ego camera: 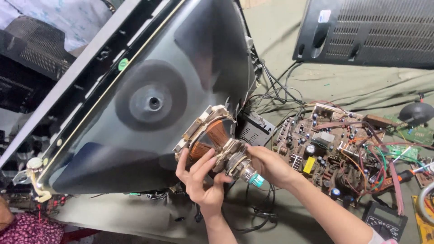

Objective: Disassembling and performing circuit checks on a CRT television, including removing the main board and adjusting the neck assembly.

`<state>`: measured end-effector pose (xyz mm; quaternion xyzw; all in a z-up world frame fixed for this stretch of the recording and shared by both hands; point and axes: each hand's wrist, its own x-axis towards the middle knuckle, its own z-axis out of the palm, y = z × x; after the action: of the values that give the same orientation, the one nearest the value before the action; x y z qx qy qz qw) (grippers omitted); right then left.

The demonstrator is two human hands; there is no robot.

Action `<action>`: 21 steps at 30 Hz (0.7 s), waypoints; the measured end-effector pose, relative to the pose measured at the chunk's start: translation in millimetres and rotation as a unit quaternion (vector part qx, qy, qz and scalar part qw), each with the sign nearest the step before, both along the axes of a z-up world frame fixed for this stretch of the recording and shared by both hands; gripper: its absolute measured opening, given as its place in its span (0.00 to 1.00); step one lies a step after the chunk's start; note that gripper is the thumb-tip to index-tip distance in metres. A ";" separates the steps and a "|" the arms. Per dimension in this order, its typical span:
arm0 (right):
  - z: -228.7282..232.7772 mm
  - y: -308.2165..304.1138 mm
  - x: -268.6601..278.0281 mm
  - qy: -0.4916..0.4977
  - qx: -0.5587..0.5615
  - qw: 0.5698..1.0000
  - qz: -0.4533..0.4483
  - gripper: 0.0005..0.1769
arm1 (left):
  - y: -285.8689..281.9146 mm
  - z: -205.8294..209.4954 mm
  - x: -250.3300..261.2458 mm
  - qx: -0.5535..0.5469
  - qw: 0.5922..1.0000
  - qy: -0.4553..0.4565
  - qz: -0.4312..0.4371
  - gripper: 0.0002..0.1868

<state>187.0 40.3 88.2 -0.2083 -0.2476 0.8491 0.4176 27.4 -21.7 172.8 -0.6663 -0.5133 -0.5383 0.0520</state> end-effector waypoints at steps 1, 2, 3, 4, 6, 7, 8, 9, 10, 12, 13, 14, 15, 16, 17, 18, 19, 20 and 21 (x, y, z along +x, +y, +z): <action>1.2 0.8 0.3 0.024 0.013 0.999 0.017 0.21 | -0.6 1.3 0.3 -0.011 1.000 -0.003 -0.007 0.26; 1.4 1.3 -0.2 0.027 0.010 0.999 0.014 0.21 | -1.0 -0.4 3.0 -0.014 1.000 0.000 -0.010 0.26; 1.8 1.9 -1.0 0.044 0.046 0.998 0.018 0.18 | -1.3 -2.0 5.4 -0.011 1.000 0.002 0.002 0.31; 2.2 1.9 -1.9 0.059 0.081 0.995 0.023 0.17 | -2.5 -3.7 7.7 -0.009 1.000 0.004 0.014 0.37; -2.0 -1.0 -4.9 0.013 0.103 0.995 -0.006 0.18 | -2.7 -4.8 9.1 -0.011 1.000 0.004 0.013 0.32; -3.8 -2.2 -6.6 -0.037 0.126 0.991 -0.034 0.20 | -2.9 -5.1 9.7 -0.009 1.000 0.003 0.013 0.28; 0.8 -2.0 -2.8 -0.035 0.125 0.991 -0.033 0.20 | -3.5 -4.8 11.4 -0.011 1.000 0.005 0.013 0.28; 5.2 -1.9 1.3 -0.056 0.166 0.984 -0.043 0.17 | -4.3 -4.6 13.2 -0.012 1.000 0.003 0.024 0.28; 9.4 -2.4 5.0 -0.076 0.206 0.974 -0.052 0.15 | -5.8 -4.5 14.8 -0.014 0.999 0.001 0.035 0.28; 8.8 1.4 12.6 -0.105 0.230 0.967 -0.037 0.13 | -7.5 -7.9 16.5 -0.002 0.998 0.021 0.067 0.29; 8.6 3.4 17.0 -0.137 0.256 0.957 -0.022 0.11 | -8.2 -9.4 17.9 0.012 0.994 0.039 0.097 0.30; 10.4 4.2 19.3 -0.135 0.254 0.957 -0.023 0.11 | -8.7 -9.5 20.7 0.010 0.994 0.041 0.096 0.30; 12.2 5.3 21.7 -0.137 0.264 0.955 -0.013 0.10 | -9.1 -9.5 23.5 0.033 0.993 0.007 0.110 0.23; 13.9 5.8 23.4 -0.138 0.273 0.952 -0.002 0.10 | -10.2 -9.3 25.8 0.054 0.990 -0.026 0.124 0.15; 12.7 5.8 24.2 -0.136 0.270 0.953 -0.002 0.10 | -12.5 -12.7 26.5 0.052 0.991 -0.024 0.124 0.15; 12.1 7.0 25.2 -0.146 0.289 0.946 -0.015 0.09 | -14.1 -15.8 27.5 0.032 0.989 -0.079 0.120 0.13; 11.5 8.3 26.3 -0.156 0.309 0.938 -0.028 0.09 | -15.7 -18.8 28.7 0.013 0.984 -0.135 0.116 0.12; 14.3 8.1 27.0 -0.153 0.307 0.939 -0.027 0.09 | -17.4 -23.1 29.6 0.012 0.984 -0.132 0.118 0.12; 16.7 7.7 27.7 -0.179 0.335 0.923 -0.062 0.08 | -19.3 -27.7 30.3 -0.029 0.979 -0.179 0.090 0.13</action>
<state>214.7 48.0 104.9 -0.2198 -0.5744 0.6378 0.4638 57.7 -41.0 145.2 -0.5113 -0.5873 -0.6273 -0.0118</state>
